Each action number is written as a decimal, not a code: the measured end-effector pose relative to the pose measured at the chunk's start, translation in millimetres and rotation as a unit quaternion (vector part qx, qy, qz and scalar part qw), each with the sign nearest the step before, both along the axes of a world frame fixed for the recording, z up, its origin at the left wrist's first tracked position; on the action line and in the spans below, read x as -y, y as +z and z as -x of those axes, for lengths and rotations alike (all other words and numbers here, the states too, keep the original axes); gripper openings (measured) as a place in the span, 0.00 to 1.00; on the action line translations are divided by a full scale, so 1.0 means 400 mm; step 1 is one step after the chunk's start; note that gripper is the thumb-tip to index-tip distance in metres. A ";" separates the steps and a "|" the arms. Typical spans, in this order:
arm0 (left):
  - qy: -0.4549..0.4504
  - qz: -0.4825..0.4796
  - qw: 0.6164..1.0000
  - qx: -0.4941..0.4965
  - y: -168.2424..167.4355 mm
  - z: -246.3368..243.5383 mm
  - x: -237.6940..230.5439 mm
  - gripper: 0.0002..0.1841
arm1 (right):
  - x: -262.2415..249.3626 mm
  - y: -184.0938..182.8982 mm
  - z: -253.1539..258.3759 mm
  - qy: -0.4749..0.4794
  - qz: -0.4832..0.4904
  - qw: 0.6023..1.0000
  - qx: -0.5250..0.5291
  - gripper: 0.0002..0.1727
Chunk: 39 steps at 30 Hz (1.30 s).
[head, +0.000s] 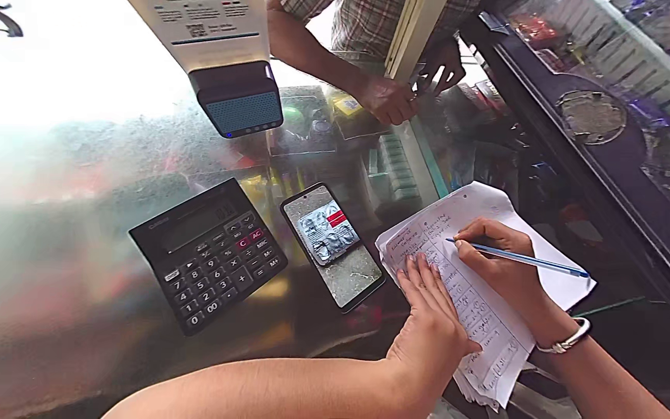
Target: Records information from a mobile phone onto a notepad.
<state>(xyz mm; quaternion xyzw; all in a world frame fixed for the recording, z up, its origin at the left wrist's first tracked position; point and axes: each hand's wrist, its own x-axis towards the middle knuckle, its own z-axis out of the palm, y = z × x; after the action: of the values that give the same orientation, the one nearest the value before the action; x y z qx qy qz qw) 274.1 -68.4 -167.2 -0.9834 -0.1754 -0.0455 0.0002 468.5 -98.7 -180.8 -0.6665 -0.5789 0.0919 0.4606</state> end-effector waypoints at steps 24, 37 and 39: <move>-0.003 -0.001 1.000 0.002 -0.006 0.002 -0.005 0.58 | -0.002 -0.005 0.003 -0.037 0.001 0.999 0.023 0.07; -0.005 0.004 1.000 -0.010 0.003 0.001 -0.006 0.57 | -0.003 -0.003 0.006 -0.047 0.001 0.999 0.024 0.07; -0.005 -0.004 1.000 -0.006 0.000 0.000 -0.007 0.58 | -0.004 -0.003 0.004 -0.047 0.001 0.999 0.024 0.07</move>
<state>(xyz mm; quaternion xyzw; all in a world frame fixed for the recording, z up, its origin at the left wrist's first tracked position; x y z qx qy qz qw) 274.1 -65.6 -167.0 -0.9846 -0.1702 -0.0401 0.0052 466.8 -97.2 -181.9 -0.6952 -0.5581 0.0545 0.4497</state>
